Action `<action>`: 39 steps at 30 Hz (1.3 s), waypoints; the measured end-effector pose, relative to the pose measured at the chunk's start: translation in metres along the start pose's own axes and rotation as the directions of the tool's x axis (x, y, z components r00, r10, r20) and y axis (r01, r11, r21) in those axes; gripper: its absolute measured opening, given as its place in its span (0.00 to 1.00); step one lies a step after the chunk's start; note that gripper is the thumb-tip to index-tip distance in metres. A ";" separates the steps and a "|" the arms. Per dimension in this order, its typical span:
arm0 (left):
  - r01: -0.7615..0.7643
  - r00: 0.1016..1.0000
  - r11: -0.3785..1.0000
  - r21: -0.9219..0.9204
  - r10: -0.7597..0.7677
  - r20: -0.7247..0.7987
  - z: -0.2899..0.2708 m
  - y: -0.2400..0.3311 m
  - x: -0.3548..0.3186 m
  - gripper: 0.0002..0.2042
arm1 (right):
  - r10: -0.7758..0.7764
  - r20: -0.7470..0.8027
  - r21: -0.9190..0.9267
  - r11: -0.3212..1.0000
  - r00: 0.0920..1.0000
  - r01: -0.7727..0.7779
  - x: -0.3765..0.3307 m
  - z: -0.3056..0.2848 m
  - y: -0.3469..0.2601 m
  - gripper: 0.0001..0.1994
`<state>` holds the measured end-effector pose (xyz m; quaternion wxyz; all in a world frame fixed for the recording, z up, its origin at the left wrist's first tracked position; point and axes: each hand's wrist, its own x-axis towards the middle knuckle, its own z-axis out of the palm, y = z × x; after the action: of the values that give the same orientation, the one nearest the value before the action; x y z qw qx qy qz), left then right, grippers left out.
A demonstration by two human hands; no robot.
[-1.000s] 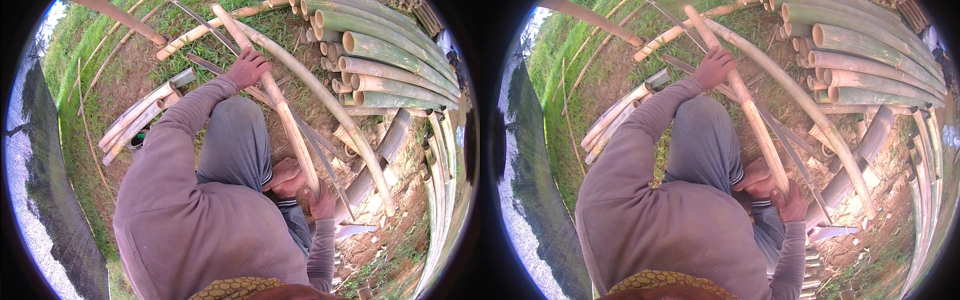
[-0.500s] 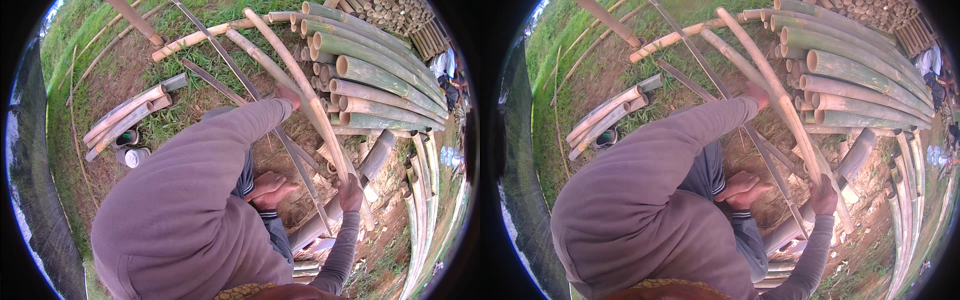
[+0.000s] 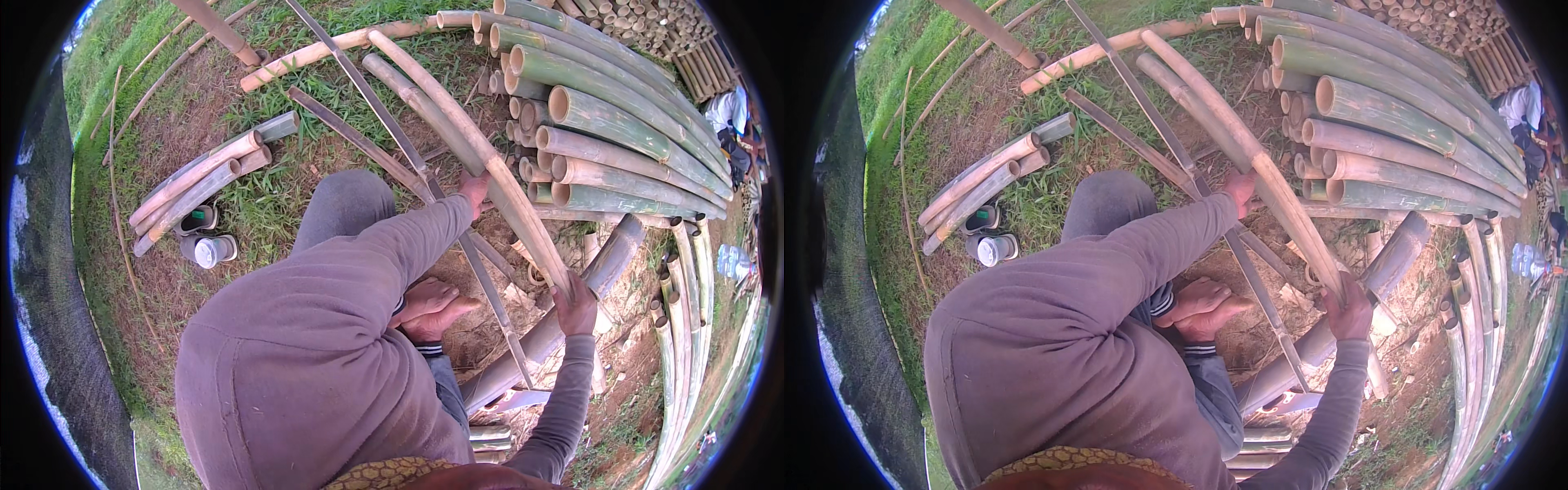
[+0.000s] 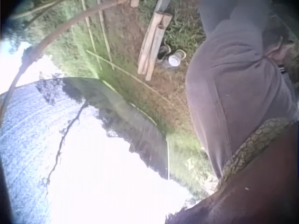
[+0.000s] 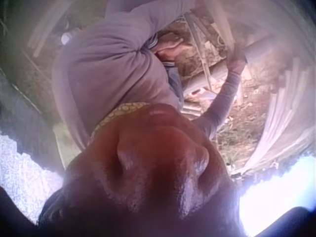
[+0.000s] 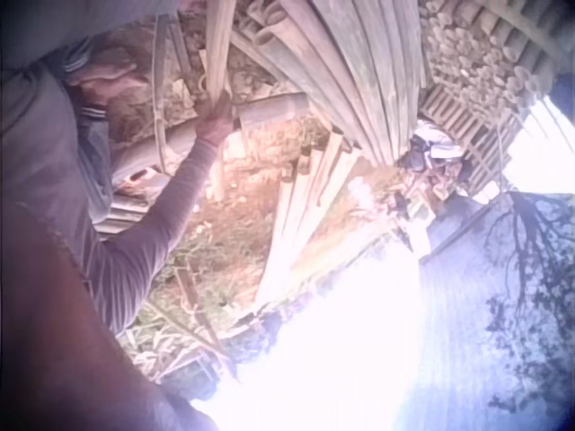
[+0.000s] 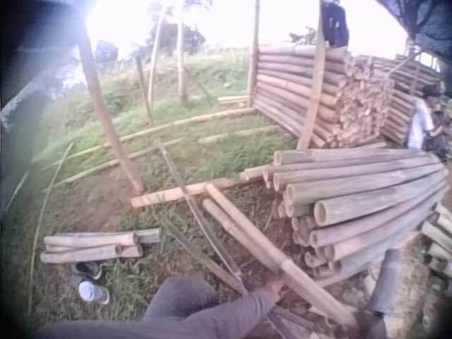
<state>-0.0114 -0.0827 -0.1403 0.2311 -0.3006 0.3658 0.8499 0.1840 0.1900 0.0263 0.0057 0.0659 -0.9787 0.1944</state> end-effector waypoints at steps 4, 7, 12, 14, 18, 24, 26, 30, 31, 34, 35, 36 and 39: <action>0.042 0.996 0.998 -0.038 -0.039 0.075 -0.010 -0.005 -0.001 0.33 | -0.003 0.028 0.001 1.000 1.000 0.003 0.006 -0.002 0.000 0.25; 0.049 0.982 0.998 -0.039 -0.041 0.184 -0.020 -0.005 0.000 0.40 | 0.035 0.051 0.000 0.999 0.998 -0.035 0.013 -0.004 -0.002 0.25; 0.070 0.974 0.997 0.020 -0.072 0.212 -0.027 -0.006 -0.009 0.46 | 0.049 0.073 -0.031 0.998 0.996 -0.047 0.029 -0.006 0.007 0.26; 0.039 0.986 0.999 -0.037 -0.032 0.164 -0.030 -0.008 -0.013 0.50 | 0.038 0.057 -0.007 0.999 0.998 -0.038 0.028 -0.006 0.011 0.26; 0.010 0.966 0.997 0.078 -0.030 0.255 -0.036 -0.008 -0.004 0.49 | 0.197 -0.002 -0.186 0.963 0.980 -0.193 0.025 0.008 0.015 0.24; -0.044 0.979 0.972 0.229 -0.003 0.205 -0.040 0.001 0.010 0.39 | 0.406 -0.059 -0.293 0.866 0.912 -0.405 0.018 0.041 0.020 0.25; -0.074 0.989 0.965 0.252 0.039 0.143 -0.037 -0.001 0.005 0.32 | 0.462 -0.057 -0.240 0.854 0.885 -0.461 0.019 0.048 0.020 0.26; -0.519 0.814 0.281 0.807 0.451 0.367 -0.011 -0.024 -0.033 0.34 | 0.530 -0.072 -0.223 0.817 0.845 -0.531 0.018 0.053 0.022 0.24; -0.701 0.649 0.026 0.713 0.436 0.623 -0.001 -0.028 -0.049 0.38 | 0.537 -0.071 -0.199 0.818 0.841 -0.540 0.015 0.052 0.022 0.23; -0.785 0.176 -0.580 0.215 0.125 0.977 0.053 -0.037 -0.079 0.44 | 0.532 -0.120 -0.148 0.825 0.838 -0.545 0.007 0.052 0.022 0.22; -0.780 0.164 -0.610 0.138 0.013 0.986 0.075 -0.038 -0.082 0.46 | 0.521 -0.140 -0.135 0.833 0.842 -0.537 0.006 0.053 0.022 0.21; -0.775 0.103 -0.631 0.030 -0.079 0.992 0.095 -0.042 -0.084 0.48 | 0.493 -0.165 -0.110 0.851 0.854 -0.513 0.003 0.053 0.021 0.21; -0.791 0.332 -0.612 -0.001 -0.431 0.839 0.138 -0.049 -0.079 0.54 | 0.490 -0.227 -0.185 0.827 0.842 -0.531 0.001 0.058 0.016 0.20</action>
<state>0.0275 0.0396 -0.0341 0.0630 0.6052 0.7865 0.1054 0.1815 0.1818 -0.0335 0.0444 -0.2167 -0.9724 0.0737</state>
